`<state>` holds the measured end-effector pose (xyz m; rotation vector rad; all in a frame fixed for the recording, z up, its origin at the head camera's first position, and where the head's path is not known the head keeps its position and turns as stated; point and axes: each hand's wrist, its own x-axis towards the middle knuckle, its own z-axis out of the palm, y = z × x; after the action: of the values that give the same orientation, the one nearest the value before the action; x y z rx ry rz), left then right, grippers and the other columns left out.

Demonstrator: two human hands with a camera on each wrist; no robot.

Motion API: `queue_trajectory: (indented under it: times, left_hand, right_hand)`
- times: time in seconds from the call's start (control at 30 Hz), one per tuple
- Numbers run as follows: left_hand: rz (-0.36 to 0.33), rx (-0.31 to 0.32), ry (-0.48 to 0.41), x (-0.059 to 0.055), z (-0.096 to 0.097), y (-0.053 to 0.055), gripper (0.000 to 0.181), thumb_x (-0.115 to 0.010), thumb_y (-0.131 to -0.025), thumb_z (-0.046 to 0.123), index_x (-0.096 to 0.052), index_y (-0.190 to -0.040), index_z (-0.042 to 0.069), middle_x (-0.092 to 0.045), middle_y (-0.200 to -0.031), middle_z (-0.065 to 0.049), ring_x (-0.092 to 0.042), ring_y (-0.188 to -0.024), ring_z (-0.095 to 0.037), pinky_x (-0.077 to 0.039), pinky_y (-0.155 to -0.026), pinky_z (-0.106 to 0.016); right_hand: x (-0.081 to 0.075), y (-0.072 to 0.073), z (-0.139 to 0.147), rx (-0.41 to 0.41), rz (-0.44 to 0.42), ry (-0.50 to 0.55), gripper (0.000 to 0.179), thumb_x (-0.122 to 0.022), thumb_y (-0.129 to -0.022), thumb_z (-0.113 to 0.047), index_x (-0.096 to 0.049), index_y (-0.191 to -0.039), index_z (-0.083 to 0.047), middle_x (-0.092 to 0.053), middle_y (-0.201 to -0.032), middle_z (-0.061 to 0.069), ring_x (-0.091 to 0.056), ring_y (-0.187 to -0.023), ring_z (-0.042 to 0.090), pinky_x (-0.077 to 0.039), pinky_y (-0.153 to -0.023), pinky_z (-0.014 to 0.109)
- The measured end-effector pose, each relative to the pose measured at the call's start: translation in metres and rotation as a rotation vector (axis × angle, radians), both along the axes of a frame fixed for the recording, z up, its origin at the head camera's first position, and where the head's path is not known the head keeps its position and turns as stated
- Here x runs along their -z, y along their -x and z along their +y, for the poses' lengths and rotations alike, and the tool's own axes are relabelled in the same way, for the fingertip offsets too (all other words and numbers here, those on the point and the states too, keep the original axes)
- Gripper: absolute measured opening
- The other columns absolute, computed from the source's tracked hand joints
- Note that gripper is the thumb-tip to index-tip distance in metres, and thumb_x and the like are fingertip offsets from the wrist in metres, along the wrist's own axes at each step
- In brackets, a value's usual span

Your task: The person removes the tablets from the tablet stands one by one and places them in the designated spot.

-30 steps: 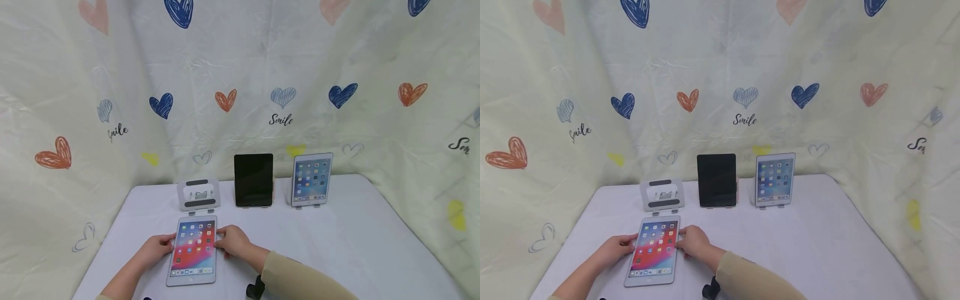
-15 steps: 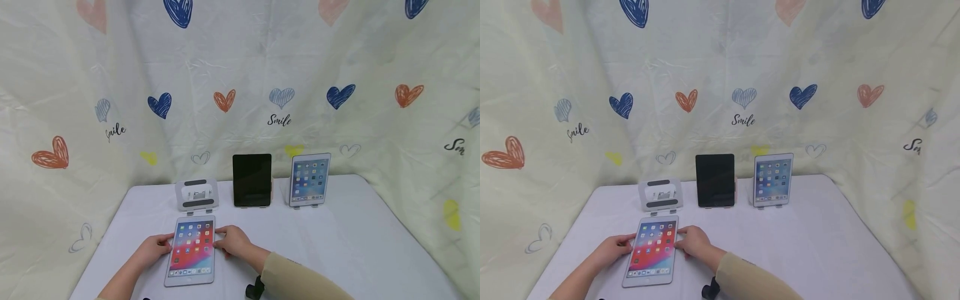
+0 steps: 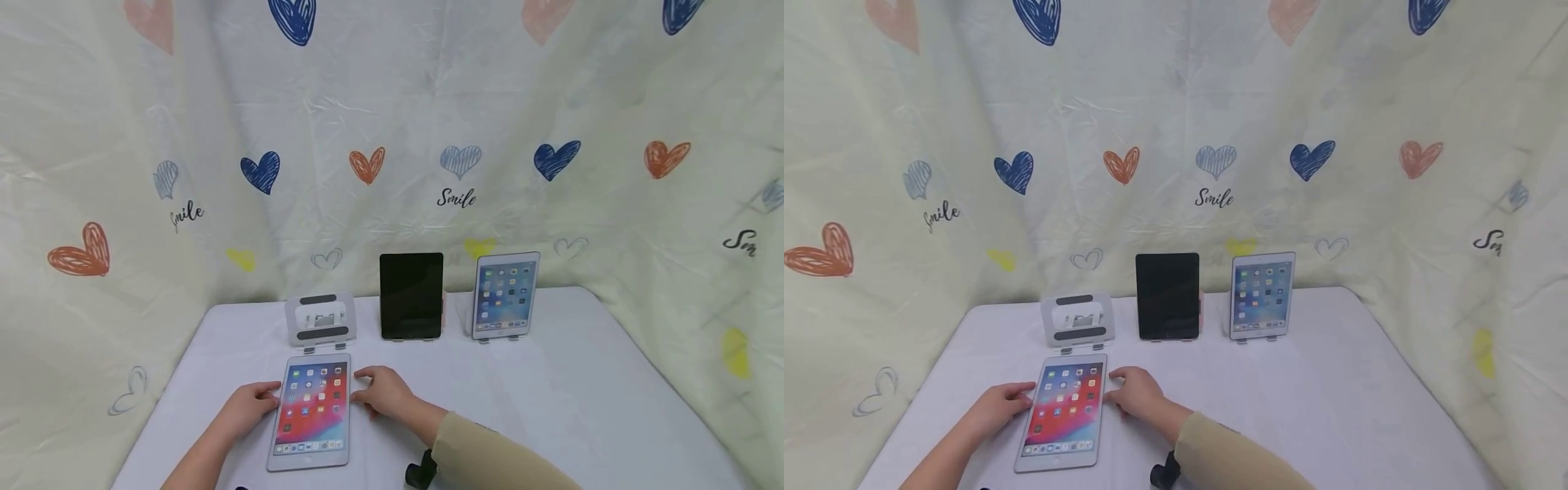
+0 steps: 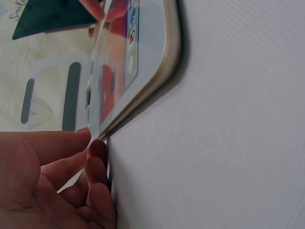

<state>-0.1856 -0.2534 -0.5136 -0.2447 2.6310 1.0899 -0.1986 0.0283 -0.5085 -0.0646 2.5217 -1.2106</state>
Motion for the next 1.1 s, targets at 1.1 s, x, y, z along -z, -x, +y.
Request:
queue_trajectory:
  times: [1.1]
  left_hand:
    - [0.158, -0.057, -0.129, -0.024, 0.070, 0.008, 0.047, -0.065, -0.096, 0.027, -0.056, -0.140, 0.012, -0.059, -0.121, -0.016, -0.057, -0.111, -0.035, -0.058, -0.076, -0.044]
  right_hand:
    - [-0.014, 0.008, 0.079, -0.025, 0.035, 0.111, 0.044, -0.076, -0.089, -0.025, -0.066, -0.130, -0.016, -0.062, -0.087, 0.002, -0.062, -0.067, 0.022, -0.051, -0.058, 0.030]
